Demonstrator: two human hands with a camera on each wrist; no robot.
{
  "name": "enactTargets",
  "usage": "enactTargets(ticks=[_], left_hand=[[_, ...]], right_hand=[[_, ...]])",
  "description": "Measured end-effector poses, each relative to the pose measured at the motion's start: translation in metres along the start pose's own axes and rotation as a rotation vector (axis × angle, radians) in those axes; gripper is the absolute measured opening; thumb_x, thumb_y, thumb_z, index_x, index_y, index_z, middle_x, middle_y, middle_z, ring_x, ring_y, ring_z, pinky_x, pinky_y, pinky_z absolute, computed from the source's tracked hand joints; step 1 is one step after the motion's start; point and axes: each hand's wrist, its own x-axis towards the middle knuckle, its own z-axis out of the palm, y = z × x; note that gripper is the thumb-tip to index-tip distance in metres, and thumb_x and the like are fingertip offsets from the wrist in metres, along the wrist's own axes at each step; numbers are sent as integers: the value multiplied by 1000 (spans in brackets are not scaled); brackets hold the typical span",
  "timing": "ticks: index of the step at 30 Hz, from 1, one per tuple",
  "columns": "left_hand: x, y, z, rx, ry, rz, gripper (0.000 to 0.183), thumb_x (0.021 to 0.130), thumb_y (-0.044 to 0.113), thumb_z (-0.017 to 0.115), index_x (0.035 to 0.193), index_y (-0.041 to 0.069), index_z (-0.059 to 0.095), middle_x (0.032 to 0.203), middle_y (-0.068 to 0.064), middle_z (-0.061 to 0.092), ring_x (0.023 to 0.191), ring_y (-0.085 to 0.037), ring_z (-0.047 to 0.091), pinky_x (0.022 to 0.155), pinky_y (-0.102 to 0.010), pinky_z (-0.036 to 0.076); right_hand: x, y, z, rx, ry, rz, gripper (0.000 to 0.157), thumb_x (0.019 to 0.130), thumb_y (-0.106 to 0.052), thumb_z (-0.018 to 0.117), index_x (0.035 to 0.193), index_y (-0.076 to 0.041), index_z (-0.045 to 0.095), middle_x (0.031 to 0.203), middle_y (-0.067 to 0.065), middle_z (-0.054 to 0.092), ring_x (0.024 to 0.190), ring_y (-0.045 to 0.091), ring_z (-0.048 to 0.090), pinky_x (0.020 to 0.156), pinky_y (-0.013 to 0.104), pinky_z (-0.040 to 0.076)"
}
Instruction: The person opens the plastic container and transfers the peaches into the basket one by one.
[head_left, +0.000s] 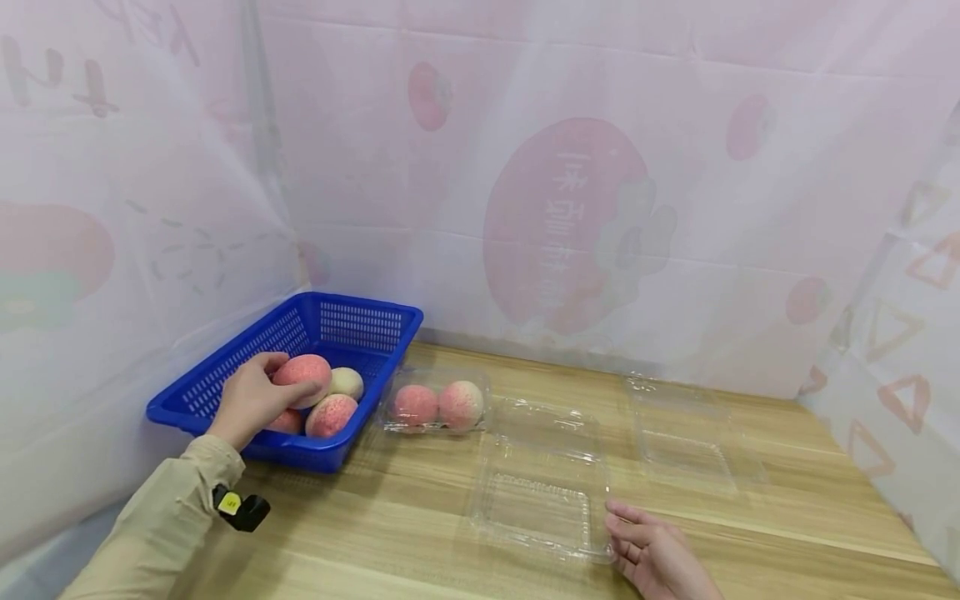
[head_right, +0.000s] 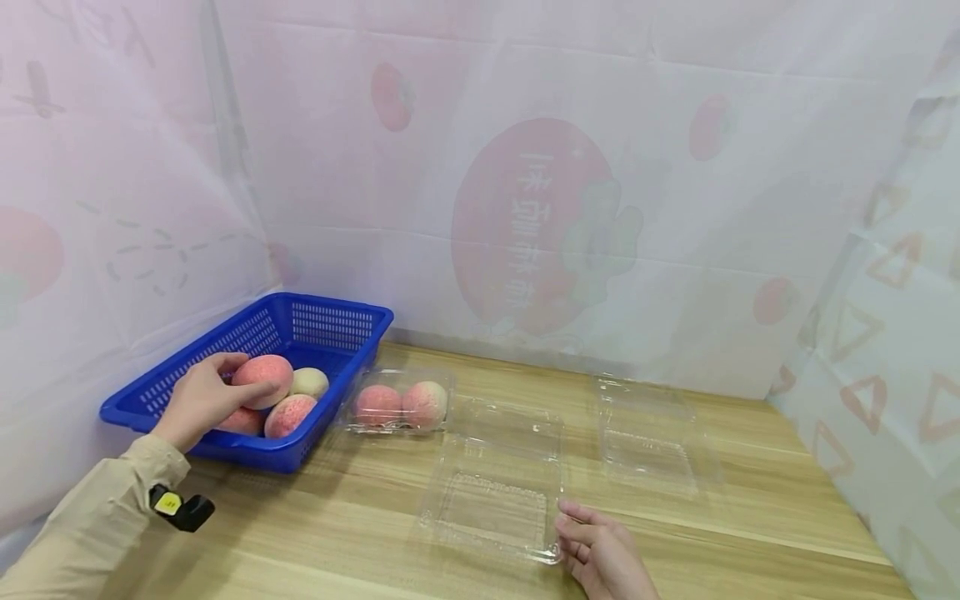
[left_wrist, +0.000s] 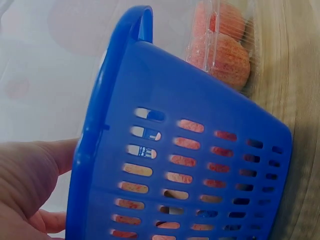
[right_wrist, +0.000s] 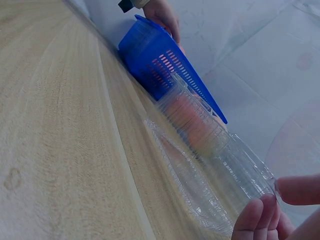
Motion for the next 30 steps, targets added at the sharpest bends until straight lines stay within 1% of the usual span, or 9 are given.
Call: enactTargets(ticks=[4, 9, 13, 16, 19, 21, 23, 26, 30], left_hand=[[-2, 0, 1, -29, 11, 16, 85, 87, 43, 74, 140, -13, 38, 134, -35, 45, 115, -47, 49, 91, -59, 46], [-5, 2, 1, -39, 82, 49, 78, 89, 40, 73, 139, -10, 42, 136, -33, 46, 120, -48, 46, 93, -61, 44], [-9, 12, 2, -63, 166, 73, 71, 90, 42, 70, 138, -5, 47, 138, -31, 45, 125, -48, 42, 95, -64, 40], [-15, 24, 5, -101, 219, 94, 65, 91, 40, 70, 137, -1, 51, 139, -28, 46, 124, -46, 43, 91, -64, 42], [-24, 39, 10, -149, 254, 106, 59, 91, 40, 69, 136, 4, 54, 138, -23, 48, 109, -43, 54, 75, -58, 52], [-31, 48, 14, -189, 281, 119, 56, 91, 37, 70, 135, 6, 55, 138, -20, 49, 106, -41, 57, 74, -55, 54], [-37, 55, 18, -238, 302, 131, 55, 91, 36, 71, 135, 6, 55, 137, -18, 50, 105, -40, 58, 77, -54, 54], [-44, 65, 25, -312, 318, 163, 55, 91, 32, 72, 135, 5, 53, 135, -15, 52, 119, -36, 54, 95, -54, 47], [-54, 78, 33, -406, 277, 173, 50, 93, 28, 71, 133, 4, 53, 128, -10, 55, 117, -27, 56, 95, -34, 49]], right_hand=[[0, 0, -1, 2, -13, 2, 27, 93, 0, 63, 120, 3, 59, 101, 8, 56, 86, 17, 53, 79, 27, 48], [0, 0, -2, 10, -31, 7, 29, 93, 0, 64, 121, 4, 58, 102, 8, 56, 87, 17, 53, 80, 27, 49], [1, 0, -2, 9, -33, 5, 29, 93, 0, 64, 120, 4, 58, 102, 8, 56, 87, 17, 53, 80, 27, 49], [1, -1, -2, 7, -31, 5, 28, 93, 0, 64, 120, 4, 59, 101, 8, 56, 87, 17, 53, 80, 27, 49], [0, -1, -2, 7, -29, 4, 28, 93, 0, 63, 120, 4, 59, 102, 8, 56, 87, 18, 53, 80, 27, 48], [0, -1, -2, 6, -27, 4, 28, 93, 0, 63, 120, 4, 59, 102, 8, 56, 87, 18, 53, 81, 27, 48], [0, -1, -1, 6, -23, 4, 29, 93, -1, 63, 121, 5, 58, 102, 8, 56, 88, 18, 53, 81, 27, 48], [0, -1, -1, 9, -16, 5, 28, 94, -1, 63, 120, 4, 58, 101, 8, 56, 88, 18, 53, 80, 27, 48], [0, -1, -1, 11, -12, 5, 23, 94, -1, 62, 117, 3, 61, 100, 8, 56, 87, 17, 54, 80, 26, 49]])
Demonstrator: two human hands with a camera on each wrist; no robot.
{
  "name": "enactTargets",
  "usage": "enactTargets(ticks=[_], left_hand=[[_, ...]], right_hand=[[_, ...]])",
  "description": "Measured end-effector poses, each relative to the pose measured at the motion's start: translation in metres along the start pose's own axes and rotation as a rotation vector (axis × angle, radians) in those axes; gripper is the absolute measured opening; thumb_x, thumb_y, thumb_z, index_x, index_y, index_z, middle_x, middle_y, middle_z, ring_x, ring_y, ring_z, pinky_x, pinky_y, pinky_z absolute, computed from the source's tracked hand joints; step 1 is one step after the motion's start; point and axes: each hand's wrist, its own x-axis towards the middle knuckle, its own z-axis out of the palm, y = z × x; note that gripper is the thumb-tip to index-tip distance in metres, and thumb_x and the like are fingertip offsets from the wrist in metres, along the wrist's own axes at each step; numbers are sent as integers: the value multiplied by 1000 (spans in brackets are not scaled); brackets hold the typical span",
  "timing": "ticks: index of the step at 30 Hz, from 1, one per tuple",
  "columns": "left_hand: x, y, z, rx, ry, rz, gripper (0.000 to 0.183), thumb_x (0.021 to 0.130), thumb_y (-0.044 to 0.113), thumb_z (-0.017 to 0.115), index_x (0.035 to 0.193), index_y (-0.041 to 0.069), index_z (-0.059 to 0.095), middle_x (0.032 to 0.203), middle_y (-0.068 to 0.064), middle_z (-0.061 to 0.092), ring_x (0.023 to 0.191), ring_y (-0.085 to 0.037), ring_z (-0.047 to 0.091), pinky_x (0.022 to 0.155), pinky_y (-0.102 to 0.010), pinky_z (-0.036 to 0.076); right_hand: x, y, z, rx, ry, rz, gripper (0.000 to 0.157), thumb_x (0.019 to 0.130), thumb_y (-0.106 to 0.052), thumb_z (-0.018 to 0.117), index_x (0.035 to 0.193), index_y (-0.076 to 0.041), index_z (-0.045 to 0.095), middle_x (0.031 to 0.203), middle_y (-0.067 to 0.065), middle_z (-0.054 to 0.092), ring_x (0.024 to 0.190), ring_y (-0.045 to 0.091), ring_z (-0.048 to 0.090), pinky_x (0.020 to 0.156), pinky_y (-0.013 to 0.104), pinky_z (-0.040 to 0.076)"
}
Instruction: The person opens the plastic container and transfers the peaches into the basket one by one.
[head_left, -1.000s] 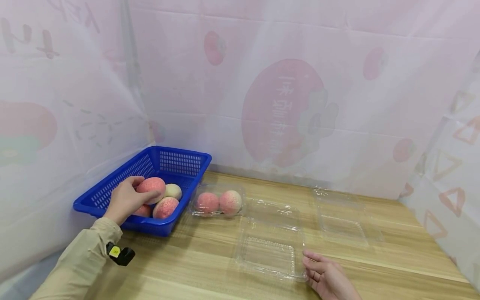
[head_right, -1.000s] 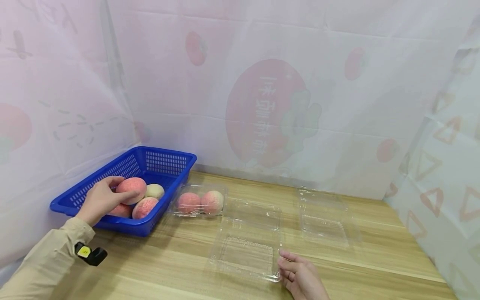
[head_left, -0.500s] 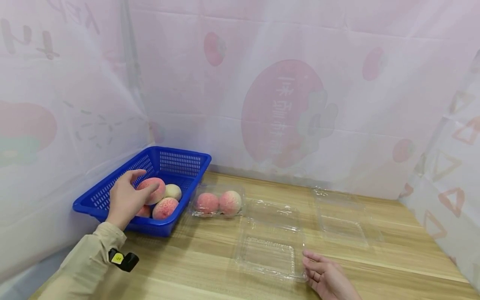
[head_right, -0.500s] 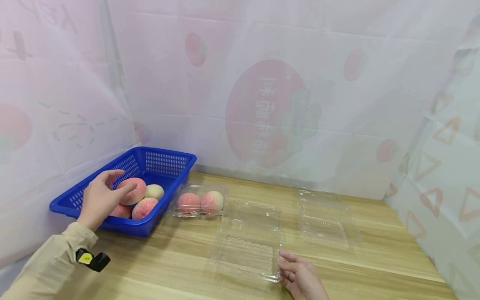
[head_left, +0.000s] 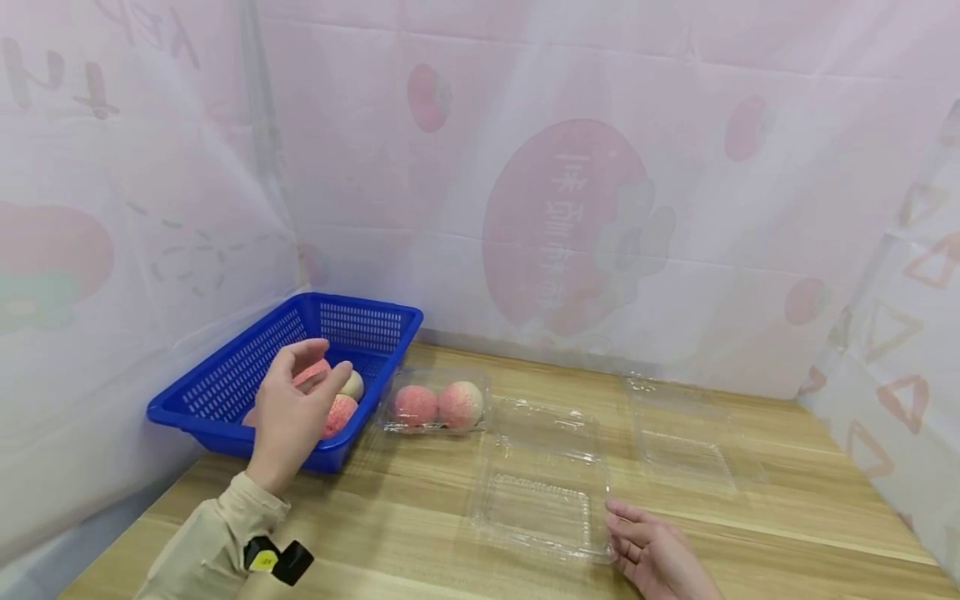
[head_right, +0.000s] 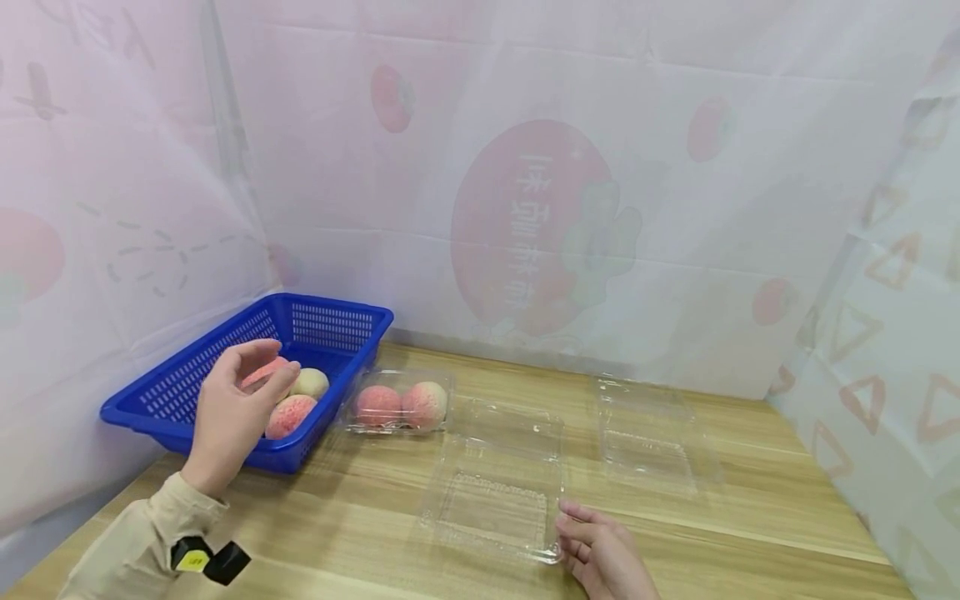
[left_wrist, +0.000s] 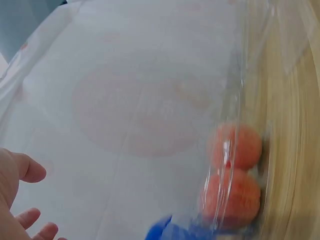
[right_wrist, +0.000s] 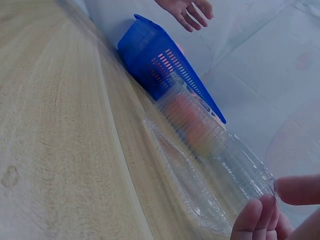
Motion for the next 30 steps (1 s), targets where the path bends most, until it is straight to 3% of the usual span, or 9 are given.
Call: enactTargets(ticks=[4, 6, 10, 12, 17, 23, 30], left_hand=[[-13, 11, 16, -116, -96, -61, 39, 95, 18, 67, 128, 1, 55, 123, -12, 57, 110, -22, 57, 86, -19, 50], [-20, 15, 24, -142, -174, -98, 35, 96, 14, 66, 126, -1, 56, 121, -15, 59, 107, -22, 59, 83, -21, 52], [-36, 24, 37, -84, -365, -154, 36, 96, 14, 66, 127, -1, 55, 123, -17, 60, 110, -26, 59, 86, -32, 53], [-43, 29, 43, -77, -429, -186, 39, 95, 16, 66, 128, 0, 55, 123, -16, 60, 112, -29, 58, 87, -36, 53], [-53, 35, 60, -172, -449, -241, 34, 95, 12, 66, 125, 0, 58, 118, -14, 61, 109, -29, 60, 82, -39, 55], [-61, 29, 80, -233, -475, -276, 34, 94, 10, 65, 123, -4, 57, 114, -14, 62, 102, -27, 61, 76, -42, 56], [-69, 14, 90, -229, -614, -332, 45, 94, 17, 67, 129, -8, 51, 117, -20, 58, 103, -30, 60, 76, -44, 56]], right_hand=[[0, -1, -1, -3, 9, -1, 21, 94, -1, 61, 115, 2, 63, 101, 8, 56, 87, 17, 54, 80, 27, 49], [0, -1, -1, -1, 14, -4, 20, 94, -1, 61, 114, 1, 64, 102, 8, 56, 86, 17, 54, 80, 27, 49], [0, -1, -1, 2, 15, -6, 18, 95, -1, 61, 112, 1, 65, 101, 8, 56, 84, 16, 54, 79, 27, 49], [0, -2, -2, 4, 11, -6, 17, 95, -1, 61, 111, 0, 65, 100, 8, 56, 84, 15, 54, 78, 27, 49], [1, -1, -3, 5, 6, -7, 14, 95, -1, 60, 108, -2, 67, 99, 6, 56, 83, 15, 53, 77, 27, 49], [2, 0, -3, 9, 10, -8, 14, 95, -1, 60, 106, -2, 68, 102, 6, 56, 84, 15, 53, 77, 27, 49], [3, 1, -3, 13, -14, -12, 13, 96, 0, 57, 104, -4, 67, 100, 5, 57, 85, 16, 51, 78, 27, 47]])
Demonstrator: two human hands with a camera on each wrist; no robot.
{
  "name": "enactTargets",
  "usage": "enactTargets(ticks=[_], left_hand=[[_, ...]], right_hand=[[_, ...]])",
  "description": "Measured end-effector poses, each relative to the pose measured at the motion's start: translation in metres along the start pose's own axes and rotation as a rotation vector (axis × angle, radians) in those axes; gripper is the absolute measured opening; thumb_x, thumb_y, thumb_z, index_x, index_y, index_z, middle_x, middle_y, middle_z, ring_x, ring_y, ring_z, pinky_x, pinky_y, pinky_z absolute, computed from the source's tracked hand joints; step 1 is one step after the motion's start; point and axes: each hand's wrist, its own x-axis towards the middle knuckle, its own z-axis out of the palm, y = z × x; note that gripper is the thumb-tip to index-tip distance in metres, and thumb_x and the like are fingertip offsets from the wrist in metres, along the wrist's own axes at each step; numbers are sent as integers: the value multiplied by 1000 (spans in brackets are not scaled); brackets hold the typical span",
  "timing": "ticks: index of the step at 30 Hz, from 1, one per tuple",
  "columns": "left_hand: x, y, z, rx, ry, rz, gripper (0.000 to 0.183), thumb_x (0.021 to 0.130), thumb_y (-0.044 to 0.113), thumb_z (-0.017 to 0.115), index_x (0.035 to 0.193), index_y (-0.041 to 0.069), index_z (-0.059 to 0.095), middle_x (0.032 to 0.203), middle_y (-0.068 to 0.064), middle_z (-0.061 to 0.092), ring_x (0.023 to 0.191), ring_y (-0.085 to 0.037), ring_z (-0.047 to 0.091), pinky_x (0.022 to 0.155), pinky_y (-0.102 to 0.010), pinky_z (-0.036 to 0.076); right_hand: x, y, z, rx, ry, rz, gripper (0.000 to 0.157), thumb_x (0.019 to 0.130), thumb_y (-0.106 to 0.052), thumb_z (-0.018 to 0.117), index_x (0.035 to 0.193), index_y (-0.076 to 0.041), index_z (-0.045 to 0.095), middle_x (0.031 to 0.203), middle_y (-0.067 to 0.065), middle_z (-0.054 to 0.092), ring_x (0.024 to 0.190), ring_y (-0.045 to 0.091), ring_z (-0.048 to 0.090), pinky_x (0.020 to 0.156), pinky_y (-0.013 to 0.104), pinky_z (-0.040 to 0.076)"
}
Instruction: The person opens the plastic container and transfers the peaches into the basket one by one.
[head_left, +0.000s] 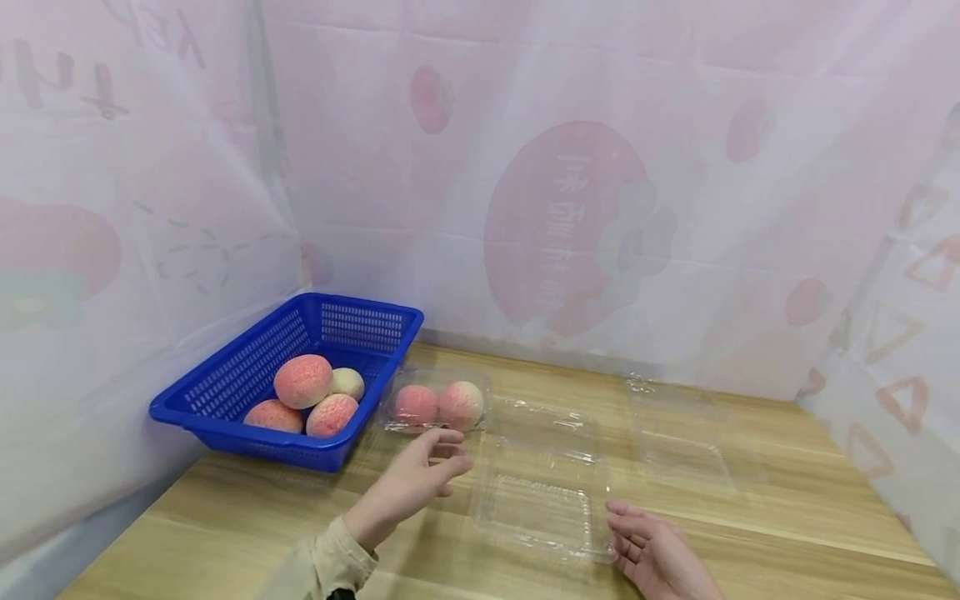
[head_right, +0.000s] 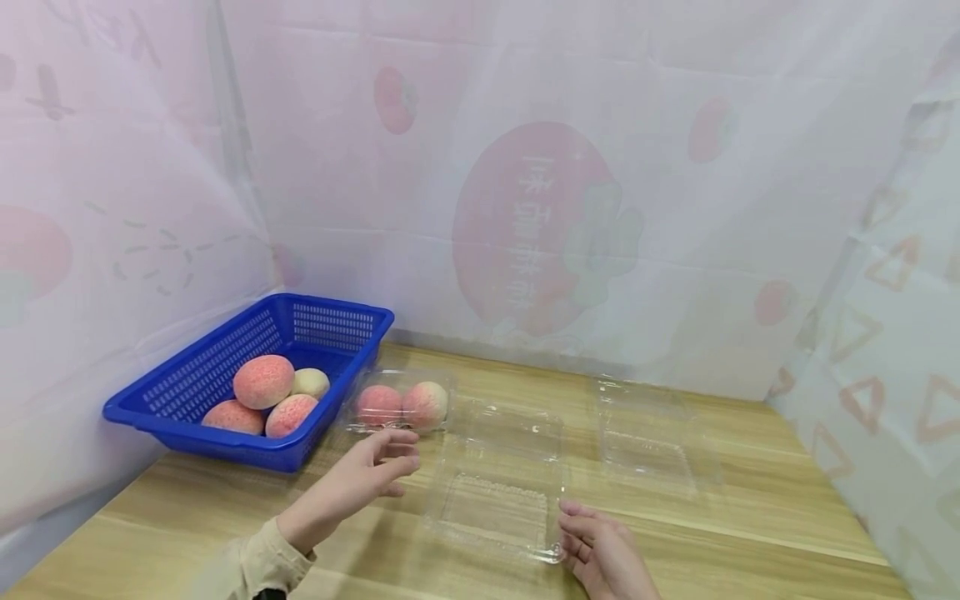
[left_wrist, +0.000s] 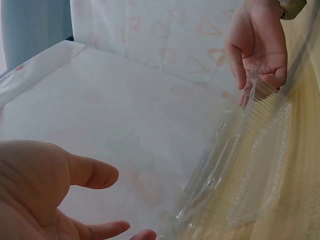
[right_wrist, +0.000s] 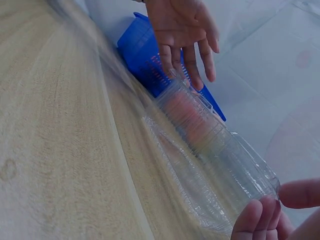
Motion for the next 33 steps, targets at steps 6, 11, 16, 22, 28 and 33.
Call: enactTargets(ticks=[6, 11, 16, 22, 28, 33], left_hand=[[2, -14, 3, -55, -105, -54, 54, 94, 18, 66, 133, -13, 44, 116, -21, 58, 99, -35, 62, 77, -44, 57], [7, -21, 6, -127, -159, -85, 56, 95, 14, 64, 134, -17, 39, 112, -20, 60, 100, -37, 62, 76, -42, 58], [7, -28, 9, -151, -166, -104, 56, 95, 13, 63, 133, -19, 38, 110, -20, 59, 95, -32, 63, 74, -41, 58], [4, -33, 12, -173, -171, -102, 54, 93, 9, 62, 133, -20, 38, 106, -18, 59, 91, -32, 64, 72, -40, 58], [4, -32, 13, -160, -184, -104, 49, 93, 4, 62, 131, -20, 42, 103, -19, 62, 85, -29, 66, 71, -40, 59], [6, -31, 14, -162, -198, -109, 52, 86, 0, 64, 131, -18, 43, 100, -18, 62, 81, -23, 64, 70, -36, 58]], right_hand=[[0, 1, 0, -6, -10, 0, 13, 97, -2, 56, 106, -4, 66, 101, 4, 57, 86, 16, 50, 79, 28, 47], [1, 1, -1, -4, -2, 3, 15, 96, -4, 59, 110, -1, 63, 102, 5, 57, 87, 16, 50, 79, 28, 47], [0, 1, 0, 7, 3, 12, 17, 95, -5, 61, 111, 0, 62, 100, 5, 58, 86, 16, 51, 78, 27, 48], [0, 3, 1, 6, 1, 17, 15, 96, -4, 58, 110, -1, 62, 97, 4, 58, 85, 15, 53, 78, 26, 48], [0, 3, 2, -4, 8, 9, 16, 96, -5, 59, 110, -1, 63, 98, 5, 57, 85, 16, 52, 78, 27, 48], [0, 1, 2, -16, 19, 4, 19, 95, -6, 60, 113, 1, 62, 100, 6, 56, 85, 16, 51, 78, 27, 48]])
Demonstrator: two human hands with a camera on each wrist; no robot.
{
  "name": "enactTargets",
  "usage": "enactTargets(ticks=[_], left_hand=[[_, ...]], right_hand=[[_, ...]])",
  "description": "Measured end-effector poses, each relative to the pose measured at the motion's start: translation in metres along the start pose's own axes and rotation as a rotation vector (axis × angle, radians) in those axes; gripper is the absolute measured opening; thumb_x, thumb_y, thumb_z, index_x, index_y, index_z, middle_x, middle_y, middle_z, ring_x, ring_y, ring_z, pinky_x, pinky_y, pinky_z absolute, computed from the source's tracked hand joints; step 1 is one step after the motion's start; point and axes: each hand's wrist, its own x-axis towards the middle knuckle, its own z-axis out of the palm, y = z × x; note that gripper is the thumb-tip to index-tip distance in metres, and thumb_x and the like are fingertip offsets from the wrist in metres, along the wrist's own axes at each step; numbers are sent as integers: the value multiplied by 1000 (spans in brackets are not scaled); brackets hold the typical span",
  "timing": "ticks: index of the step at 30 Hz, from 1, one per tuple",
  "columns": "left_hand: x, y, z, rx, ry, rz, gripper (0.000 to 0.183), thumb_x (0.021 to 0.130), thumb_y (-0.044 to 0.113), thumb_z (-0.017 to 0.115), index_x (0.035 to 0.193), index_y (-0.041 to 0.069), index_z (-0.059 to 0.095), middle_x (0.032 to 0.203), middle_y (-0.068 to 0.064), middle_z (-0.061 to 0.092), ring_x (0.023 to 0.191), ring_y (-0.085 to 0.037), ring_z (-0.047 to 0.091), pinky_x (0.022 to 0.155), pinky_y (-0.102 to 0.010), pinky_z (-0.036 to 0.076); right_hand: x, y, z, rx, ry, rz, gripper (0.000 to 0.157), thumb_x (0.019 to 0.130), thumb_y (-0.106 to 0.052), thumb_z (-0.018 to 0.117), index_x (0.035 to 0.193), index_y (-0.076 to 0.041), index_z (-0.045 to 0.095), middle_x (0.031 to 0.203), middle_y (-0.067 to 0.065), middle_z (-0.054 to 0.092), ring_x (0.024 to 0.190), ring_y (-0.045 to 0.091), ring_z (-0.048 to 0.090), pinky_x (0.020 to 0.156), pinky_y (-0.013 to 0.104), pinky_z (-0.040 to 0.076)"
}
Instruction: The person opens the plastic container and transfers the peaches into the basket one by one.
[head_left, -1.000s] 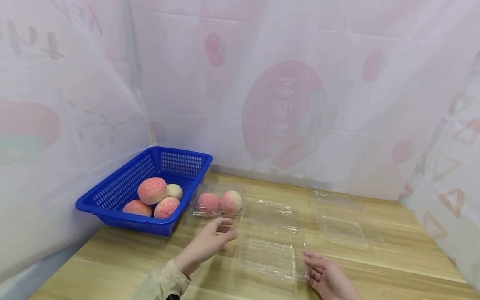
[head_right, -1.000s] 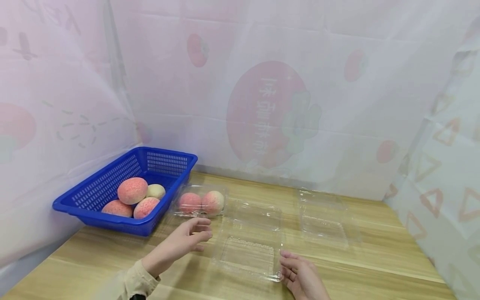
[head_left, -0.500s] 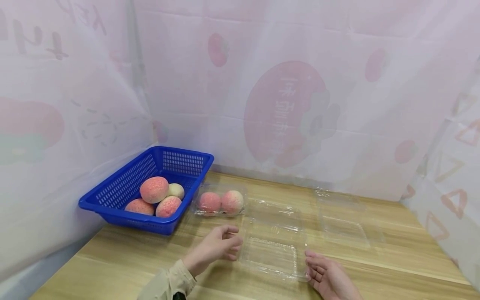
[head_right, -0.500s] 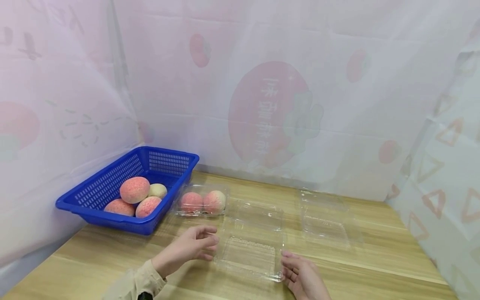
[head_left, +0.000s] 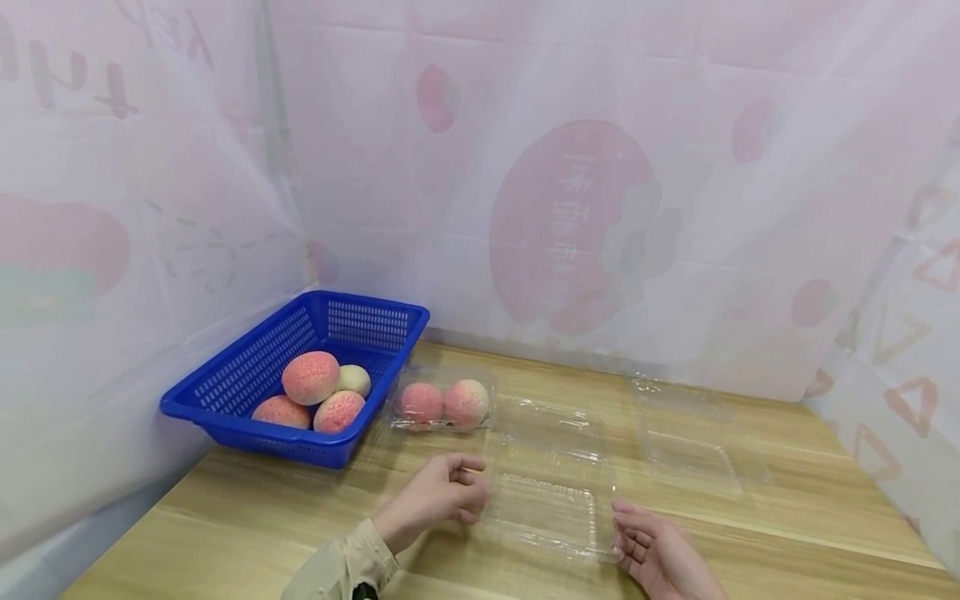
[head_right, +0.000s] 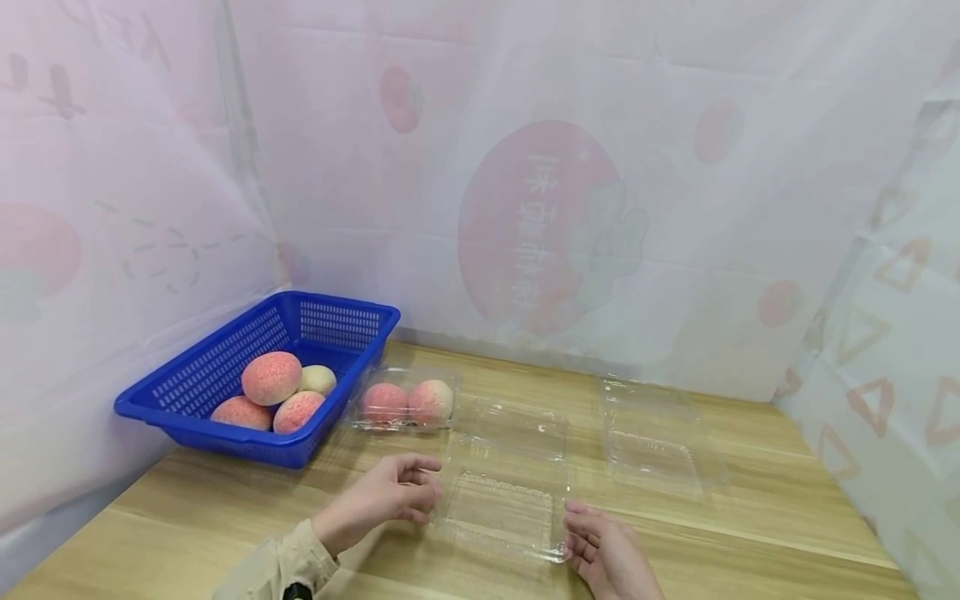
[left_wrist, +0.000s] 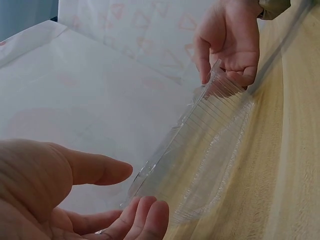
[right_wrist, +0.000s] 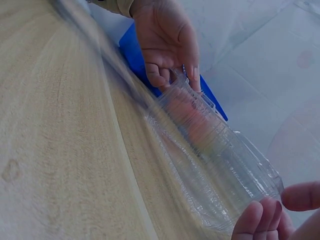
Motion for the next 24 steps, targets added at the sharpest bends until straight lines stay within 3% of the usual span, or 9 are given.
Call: enactTargets(ticks=[16, 24], left_hand=[[0, -2, 2, 1, 9, 11, 51, 84, -5, 69, 129, -14, 45, 96, -15, 58, 76, -20, 62, 69, -37, 58], [2, -1, 5, -25, 17, 30, 53, 83, -5, 69, 129, -15, 45, 96, -15, 59, 74, -19, 62, 66, -32, 55]], right_hand=[[-1, -2, 0, -13, 22, 1, 14, 96, -6, 59, 108, -1, 64, 98, 5, 56, 84, 17, 51, 76, 28, 47], [-2, -9, 2, -71, 31, -58, 19, 97, -9, 56, 114, -1, 60, 100, 4, 53, 86, 15, 49, 75, 26, 47]])
